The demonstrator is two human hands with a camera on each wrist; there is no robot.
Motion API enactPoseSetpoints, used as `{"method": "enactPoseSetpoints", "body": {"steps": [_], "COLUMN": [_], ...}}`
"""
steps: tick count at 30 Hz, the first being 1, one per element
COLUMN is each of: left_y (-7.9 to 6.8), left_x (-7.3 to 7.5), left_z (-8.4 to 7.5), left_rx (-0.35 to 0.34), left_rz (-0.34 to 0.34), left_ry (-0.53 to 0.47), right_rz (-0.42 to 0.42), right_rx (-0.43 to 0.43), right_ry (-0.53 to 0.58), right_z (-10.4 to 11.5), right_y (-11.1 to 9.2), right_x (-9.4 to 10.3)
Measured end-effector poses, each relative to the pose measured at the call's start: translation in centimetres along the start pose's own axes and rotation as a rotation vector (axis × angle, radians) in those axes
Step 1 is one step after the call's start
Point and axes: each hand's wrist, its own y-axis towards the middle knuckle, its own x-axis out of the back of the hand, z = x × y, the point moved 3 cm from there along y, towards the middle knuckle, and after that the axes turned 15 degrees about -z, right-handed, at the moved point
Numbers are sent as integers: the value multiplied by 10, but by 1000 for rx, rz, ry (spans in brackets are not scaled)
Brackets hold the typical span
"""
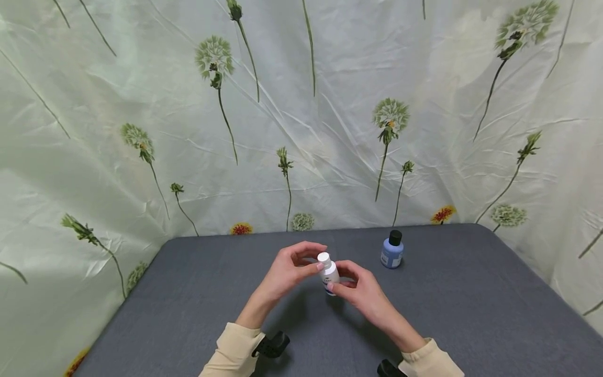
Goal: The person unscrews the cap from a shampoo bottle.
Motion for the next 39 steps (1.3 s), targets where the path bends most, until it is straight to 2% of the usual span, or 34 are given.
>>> {"method": "enactPoseSetpoints", "body": {"steps": [1,8,21,31,34,39], "left_y": [0,10,6,4,3,3], "left_x": [1,2,7,5,5,4], "left_z": [-1,26,27,30,30,28], "left_rx": [-12,-53,-146,-39,-28,-36], "left_rz": [7,34,82,135,123,81], "left_ry": [6,47,75,-130,-144,-97], "right_rz": [9,53,46,86,105,142], "right_rx": [2,0,-24,-25,-3,-1], "right_ry": [1,-1,-33,42,60,113], "right_z": [1,1,4,5,5,7], "right_y": [0,0,1,-5,-6,-8], "right_x": [0,-1,0,-2,-4,-7]}}
